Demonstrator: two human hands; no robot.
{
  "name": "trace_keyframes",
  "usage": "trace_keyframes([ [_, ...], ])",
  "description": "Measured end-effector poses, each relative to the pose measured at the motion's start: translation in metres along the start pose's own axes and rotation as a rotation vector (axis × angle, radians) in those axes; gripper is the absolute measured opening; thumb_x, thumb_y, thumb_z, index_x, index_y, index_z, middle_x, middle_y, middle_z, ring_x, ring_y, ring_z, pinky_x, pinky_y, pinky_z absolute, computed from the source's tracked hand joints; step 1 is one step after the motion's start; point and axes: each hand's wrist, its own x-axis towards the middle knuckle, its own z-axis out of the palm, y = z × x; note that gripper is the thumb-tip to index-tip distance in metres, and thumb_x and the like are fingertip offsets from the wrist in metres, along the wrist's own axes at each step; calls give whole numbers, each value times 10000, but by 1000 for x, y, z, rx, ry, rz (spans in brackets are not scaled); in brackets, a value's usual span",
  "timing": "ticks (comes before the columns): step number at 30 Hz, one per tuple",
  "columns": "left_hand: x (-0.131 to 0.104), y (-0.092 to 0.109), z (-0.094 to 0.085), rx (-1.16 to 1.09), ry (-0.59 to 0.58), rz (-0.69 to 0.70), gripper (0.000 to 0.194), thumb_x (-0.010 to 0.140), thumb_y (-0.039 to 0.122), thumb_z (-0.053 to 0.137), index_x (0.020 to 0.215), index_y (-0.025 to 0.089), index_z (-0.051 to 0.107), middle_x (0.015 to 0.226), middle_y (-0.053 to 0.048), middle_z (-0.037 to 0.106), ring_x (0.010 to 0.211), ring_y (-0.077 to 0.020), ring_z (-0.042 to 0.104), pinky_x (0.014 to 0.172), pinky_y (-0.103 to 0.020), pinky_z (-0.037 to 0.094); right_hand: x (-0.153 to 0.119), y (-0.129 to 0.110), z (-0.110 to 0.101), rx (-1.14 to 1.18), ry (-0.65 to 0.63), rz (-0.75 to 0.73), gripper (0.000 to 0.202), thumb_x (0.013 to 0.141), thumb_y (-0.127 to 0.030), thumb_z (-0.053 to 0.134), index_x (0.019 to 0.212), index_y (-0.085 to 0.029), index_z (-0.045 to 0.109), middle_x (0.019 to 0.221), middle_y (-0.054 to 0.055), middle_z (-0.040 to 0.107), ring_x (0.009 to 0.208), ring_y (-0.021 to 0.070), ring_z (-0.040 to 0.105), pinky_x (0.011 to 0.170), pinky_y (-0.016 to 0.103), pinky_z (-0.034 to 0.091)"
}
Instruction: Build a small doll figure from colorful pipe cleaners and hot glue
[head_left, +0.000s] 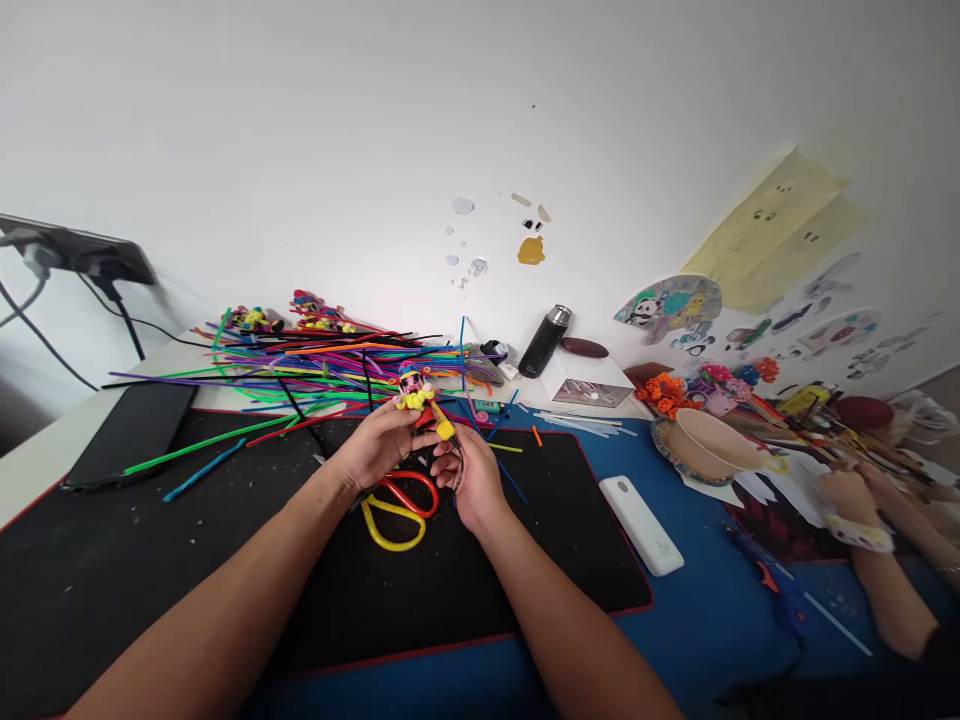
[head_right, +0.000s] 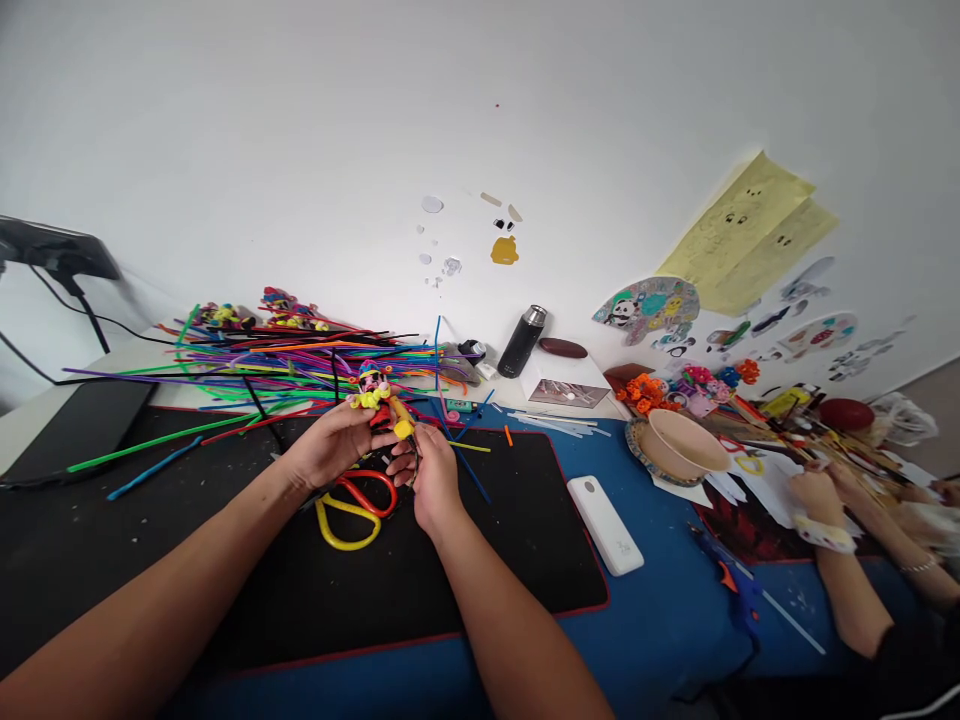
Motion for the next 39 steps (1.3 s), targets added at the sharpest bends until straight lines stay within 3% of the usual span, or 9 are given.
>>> trace_keyframes([
  [7,-1,-2,0,-6,-17,-23,377,811,156,842,1184,162,784,1079,-119,802,1025,-283,769,935,-440,674,3,-4,3,110,-26,259,524,974,-686,706,981,-162,701,683,1,707,479,127,659,430,199,462],
  [10,-3,-3,-1,-6,-37,-47,319,814,151,856,1126,157,790,1074,-114,804,1012,-279,779,981,-452,656,3,-8,5,160,-97,324,543,966,-716,703,887,-180,663,639,-19,660,448,107,581,422,199,405],
  [14,-5,-3,-2,-13,-55,-67,311,797,129,871,1097,165,798,1065,-98,805,1001,-266,783,1048,-468,625,3,-11,5,248,-160,361,467,963,-628,753,850,-192,628,612,-40,610,428,76,445,413,182,311],
  [20,-4,-3,-2,30,-30,-53,384,795,168,896,1167,168,801,1082,-110,804,1008,-264,774,1003,-436,639,6,-8,4,277,-100,342,302,978,-471,730,905,-184,670,606,-43,588,439,76,420,413,175,311],
  [27,-4,-1,-4,52,-4,-44,300,795,160,895,1081,151,806,1068,-116,800,996,-265,767,1055,-486,619,10,-6,5,253,-88,306,332,918,-480,768,813,-204,616,588,-66,522,436,71,378,409,183,291],
  [31,-5,2,-5,55,3,-42,318,794,143,885,1103,165,812,1029,-96,801,1004,-270,769,1098,-536,597,14,-13,0,232,28,214,353,873,-433,786,739,-220,539,590,-77,504,430,68,377,420,206,289],
  [34,-6,5,-4,46,-1,-43,372,787,151,890,1150,179,812,1041,-85,803,1020,-274,764,1118,-566,583,16,-19,-4,210,71,177,350,831,-409,802,726,-221,526,591,-72,523,455,79,442,438,207,298],
  [39,-4,10,-5,49,39,-14,287,762,175,920,1026,162,806,977,-75,790,967,-248,752,1057,-497,615,17,-27,-3,130,-24,143,236,808,-410,753,848,-216,626,708,-17,669,566,148,622,493,241,418],
])
